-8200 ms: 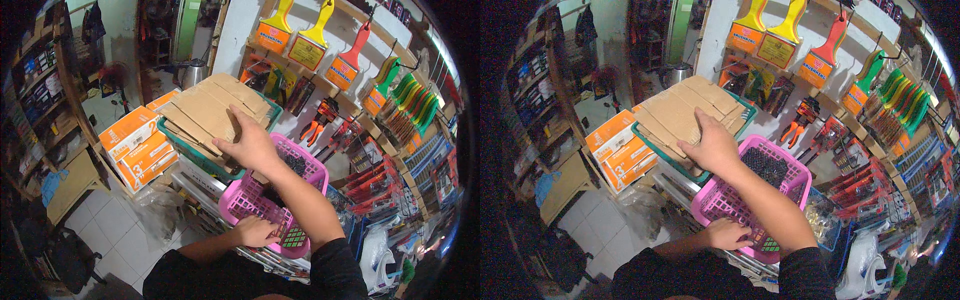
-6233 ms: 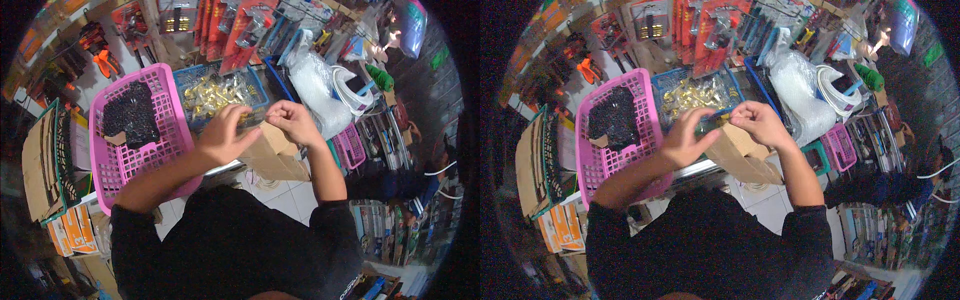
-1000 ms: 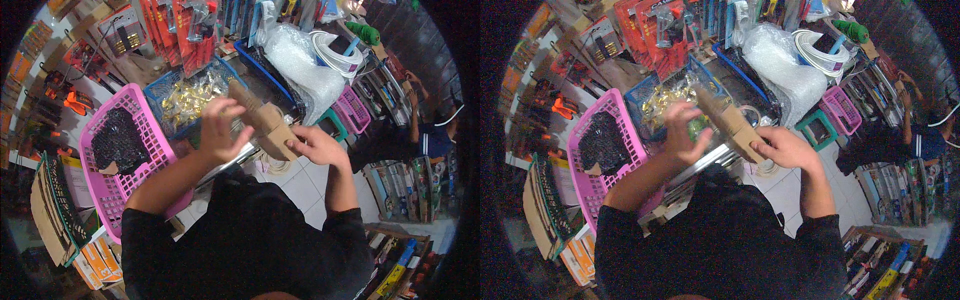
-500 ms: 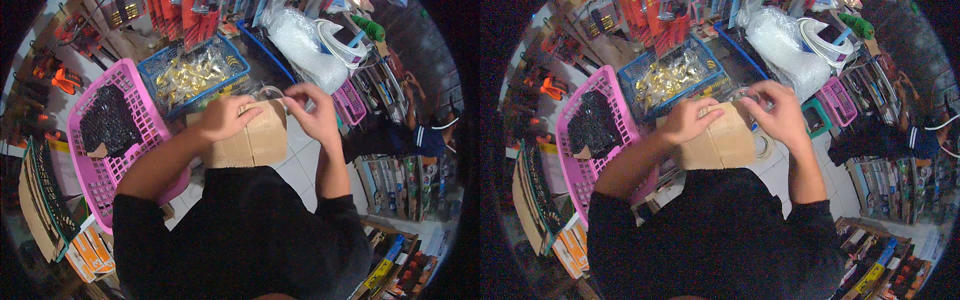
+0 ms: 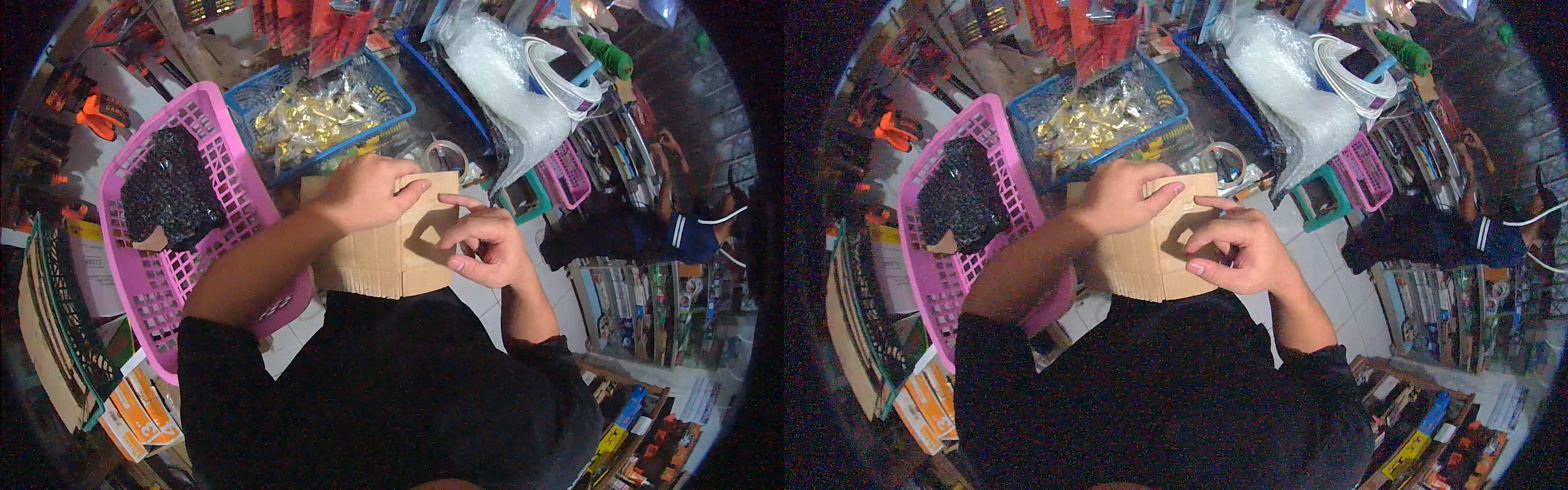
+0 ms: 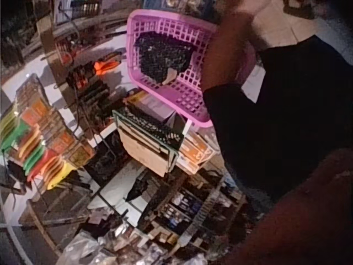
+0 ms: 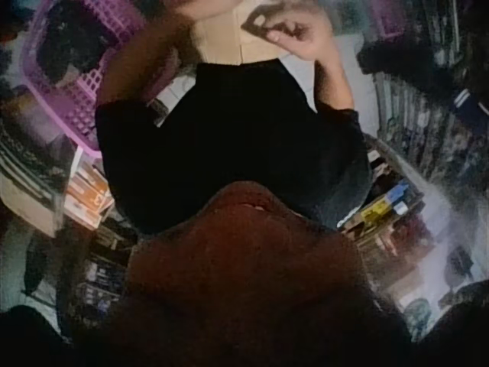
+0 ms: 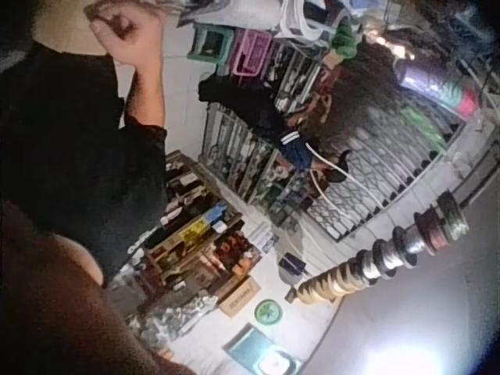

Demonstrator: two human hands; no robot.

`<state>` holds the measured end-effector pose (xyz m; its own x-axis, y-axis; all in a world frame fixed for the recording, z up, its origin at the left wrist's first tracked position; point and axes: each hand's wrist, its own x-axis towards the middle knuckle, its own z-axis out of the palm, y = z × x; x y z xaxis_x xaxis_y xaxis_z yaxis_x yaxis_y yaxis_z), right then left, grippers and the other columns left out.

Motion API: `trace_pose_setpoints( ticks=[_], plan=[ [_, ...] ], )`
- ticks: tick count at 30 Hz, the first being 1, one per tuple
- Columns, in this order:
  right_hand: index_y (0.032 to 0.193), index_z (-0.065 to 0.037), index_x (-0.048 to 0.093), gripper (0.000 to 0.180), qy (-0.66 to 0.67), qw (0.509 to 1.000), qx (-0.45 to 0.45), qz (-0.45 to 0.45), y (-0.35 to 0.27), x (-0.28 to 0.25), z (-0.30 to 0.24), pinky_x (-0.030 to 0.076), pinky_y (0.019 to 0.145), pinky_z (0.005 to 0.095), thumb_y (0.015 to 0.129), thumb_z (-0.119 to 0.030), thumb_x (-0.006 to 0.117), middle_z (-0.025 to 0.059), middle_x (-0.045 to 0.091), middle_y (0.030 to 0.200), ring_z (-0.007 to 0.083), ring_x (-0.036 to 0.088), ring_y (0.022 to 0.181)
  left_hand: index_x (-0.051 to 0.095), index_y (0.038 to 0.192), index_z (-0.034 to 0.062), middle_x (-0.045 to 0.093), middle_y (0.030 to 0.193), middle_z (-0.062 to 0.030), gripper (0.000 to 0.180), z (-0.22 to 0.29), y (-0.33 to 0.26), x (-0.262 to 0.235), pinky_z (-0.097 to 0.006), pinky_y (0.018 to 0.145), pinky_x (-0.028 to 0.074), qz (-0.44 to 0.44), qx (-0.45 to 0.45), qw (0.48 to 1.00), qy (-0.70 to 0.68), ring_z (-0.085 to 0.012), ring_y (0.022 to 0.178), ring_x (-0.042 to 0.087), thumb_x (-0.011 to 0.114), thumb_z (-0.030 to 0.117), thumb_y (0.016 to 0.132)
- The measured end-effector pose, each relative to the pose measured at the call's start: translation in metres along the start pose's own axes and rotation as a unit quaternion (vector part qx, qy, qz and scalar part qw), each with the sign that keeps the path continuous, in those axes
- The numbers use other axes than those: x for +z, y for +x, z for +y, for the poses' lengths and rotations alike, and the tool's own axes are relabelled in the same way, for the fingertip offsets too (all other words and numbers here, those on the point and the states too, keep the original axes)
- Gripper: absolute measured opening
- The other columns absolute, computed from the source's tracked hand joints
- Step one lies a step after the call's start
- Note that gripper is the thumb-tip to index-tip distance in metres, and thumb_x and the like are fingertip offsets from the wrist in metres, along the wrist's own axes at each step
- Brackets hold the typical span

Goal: The person folds a small cardboard sheet into a box shape and applies tape to the edges with their hands to secure it.

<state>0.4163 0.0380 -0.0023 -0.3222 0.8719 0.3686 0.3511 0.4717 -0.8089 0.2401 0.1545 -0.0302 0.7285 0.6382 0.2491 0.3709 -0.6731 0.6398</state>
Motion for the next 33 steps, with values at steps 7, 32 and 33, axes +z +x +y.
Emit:
trace_pose_setpoints(
  ticks=[7, 32, 33],
  plan=[
    [0.076, -0.007, 0.064, 0.012, 0.022, 1.000, -0.009, -0.010, 0.011, 0.008, 0.002, 0.043, 0.076, 0.0354, 0.069, -0.016, 0.068, -0.0019, 0.034, 0.043, 0.0127, 0.039, 0.042, 0.065, 0.086, 0.0121, 0.063, 0.073, -0.0137, 0.025, 0.001, 0.000, -0.004, -0.041, 0.061, 0.048, -0.016, 0.006, 1.000, 0.025, -0.0335, 0.067, 0.060, 0.058, 0.036, 0.080],
    [0.083, -0.010, 0.056, 0.012, -0.308, 0.934, 0.067, 0.166, 0.014, 0.034, 0.018, 0.033, 0.075, 0.0349, 0.074, -0.012, 0.063, 0.0045, 0.052, 0.087, 0.0217, 0.050, 0.083, 0.065, 0.091, 0.0122, 0.062, 0.074, -0.0168, 0.032, -0.013, 0.009, -0.004, -0.041, 0.065, 0.048, -0.026, -0.073, 0.997, 0.003, -0.0343, 0.072, 0.061, 0.057, 0.041, 0.080],
    [0.084, -0.008, 0.055, 0.012, -0.291, 0.940, 0.066, 0.167, 0.011, 0.035, 0.020, 0.034, 0.076, 0.0352, 0.075, -0.011, 0.063, 0.0056, 0.052, 0.087, 0.0226, 0.050, 0.083, 0.065, 0.089, 0.0103, 0.062, 0.076, -0.0168, 0.031, -0.014, 0.009, -0.003, -0.039, 0.064, 0.048, -0.030, -0.079, 0.996, 0.006, -0.0333, 0.072, 0.061, 0.059, 0.039, 0.079]
  ],
)
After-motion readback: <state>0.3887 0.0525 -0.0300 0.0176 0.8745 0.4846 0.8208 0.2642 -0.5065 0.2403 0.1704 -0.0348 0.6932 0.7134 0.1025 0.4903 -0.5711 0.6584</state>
